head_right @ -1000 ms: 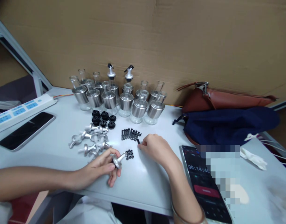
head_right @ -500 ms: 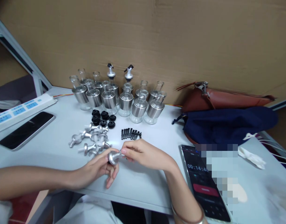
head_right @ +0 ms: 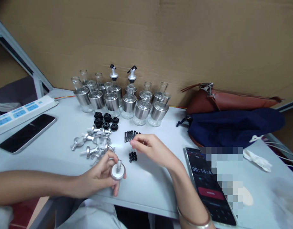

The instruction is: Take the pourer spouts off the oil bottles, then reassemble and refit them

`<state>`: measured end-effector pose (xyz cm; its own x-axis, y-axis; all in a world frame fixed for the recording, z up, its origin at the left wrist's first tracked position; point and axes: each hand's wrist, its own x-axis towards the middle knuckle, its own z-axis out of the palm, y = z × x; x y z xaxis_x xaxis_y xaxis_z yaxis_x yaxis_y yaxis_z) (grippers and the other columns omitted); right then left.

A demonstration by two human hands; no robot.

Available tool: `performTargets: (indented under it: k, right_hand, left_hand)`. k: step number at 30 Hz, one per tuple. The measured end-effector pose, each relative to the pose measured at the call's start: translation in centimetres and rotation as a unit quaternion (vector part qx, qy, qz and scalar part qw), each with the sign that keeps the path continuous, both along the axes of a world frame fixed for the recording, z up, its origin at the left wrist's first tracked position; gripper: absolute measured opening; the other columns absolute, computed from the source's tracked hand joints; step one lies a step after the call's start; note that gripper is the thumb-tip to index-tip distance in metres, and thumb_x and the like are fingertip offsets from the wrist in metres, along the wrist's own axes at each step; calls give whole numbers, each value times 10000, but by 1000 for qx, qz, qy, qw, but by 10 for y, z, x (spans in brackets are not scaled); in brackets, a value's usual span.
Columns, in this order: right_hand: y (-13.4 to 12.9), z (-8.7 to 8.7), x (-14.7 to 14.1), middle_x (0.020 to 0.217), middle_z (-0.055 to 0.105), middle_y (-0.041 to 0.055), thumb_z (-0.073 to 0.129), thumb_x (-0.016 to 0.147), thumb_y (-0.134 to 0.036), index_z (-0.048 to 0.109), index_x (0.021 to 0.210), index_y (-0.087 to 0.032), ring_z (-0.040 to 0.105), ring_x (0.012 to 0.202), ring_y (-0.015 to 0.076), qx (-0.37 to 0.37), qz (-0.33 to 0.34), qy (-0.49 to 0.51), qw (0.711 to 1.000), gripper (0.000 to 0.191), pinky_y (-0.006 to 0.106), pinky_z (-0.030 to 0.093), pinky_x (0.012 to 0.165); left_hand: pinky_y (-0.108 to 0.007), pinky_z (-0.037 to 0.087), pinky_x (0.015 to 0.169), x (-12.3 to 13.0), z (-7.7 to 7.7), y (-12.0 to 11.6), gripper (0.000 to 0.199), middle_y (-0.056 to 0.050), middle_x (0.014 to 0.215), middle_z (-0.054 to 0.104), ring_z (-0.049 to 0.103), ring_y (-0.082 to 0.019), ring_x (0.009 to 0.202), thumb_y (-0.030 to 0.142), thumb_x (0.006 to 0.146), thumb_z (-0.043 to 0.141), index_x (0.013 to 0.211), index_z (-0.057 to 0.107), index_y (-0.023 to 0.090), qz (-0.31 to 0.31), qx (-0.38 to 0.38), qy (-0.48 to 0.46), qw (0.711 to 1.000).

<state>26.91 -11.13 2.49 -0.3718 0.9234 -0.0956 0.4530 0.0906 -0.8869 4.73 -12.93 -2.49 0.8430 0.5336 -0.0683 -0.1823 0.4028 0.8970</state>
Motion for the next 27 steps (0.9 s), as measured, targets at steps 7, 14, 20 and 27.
performTargets:
  k: [7, 14, 20, 27]
  right_hand:
    - [5, -7, 7, 783, 678, 42, 560, 816, -220, 705, 850, -156, 576, 665, 161, 33, -36, -130, 990, 162, 275, 440, 650]
    - [6, -15, 9, 779, 693, 32, 521, 797, -85, 734, 850, -168, 623, 690, 162, 27, -10, -178, 984, 235, 256, 457, 655]
    - [4, -16, 7, 817, 711, 42, 547, 767, -69, 734, 848, -162, 644, 729, 175, -7, -5, -173, 985, 224, 283, 489, 724]
    - [4, -10, 8, 845, 706, 55, 511, 828, -111, 710, 941, -142, 629, 745, 184, -33, 28, -162, 986, 232, 296, 467, 715]
  left_hand:
    - [-246, 412, 623, 0, 0, 3, 349, 28, 929, 538, 619, -68, 615, 336, 879, 623, 995, 311, 232, 11, -9, 20, 1000]
    - [-252, 412, 628, 0, 0, 3, 343, 29, 922, 537, 613, -70, 615, 323, 881, 610, 1016, 307, 235, 7, -15, 29, 999]
    - [-238, 413, 597, 0, 0, 5, 366, 19, 905, 545, 588, -72, 608, 371, 869, 619, 1013, 315, 227, 7, -12, 36, 999]
    - [-260, 430, 609, -1, 0, 5, 392, 8, 858, 551, 577, -91, 607, 447, 860, 615, 1043, 369, 203, -10, -19, 47, 999]
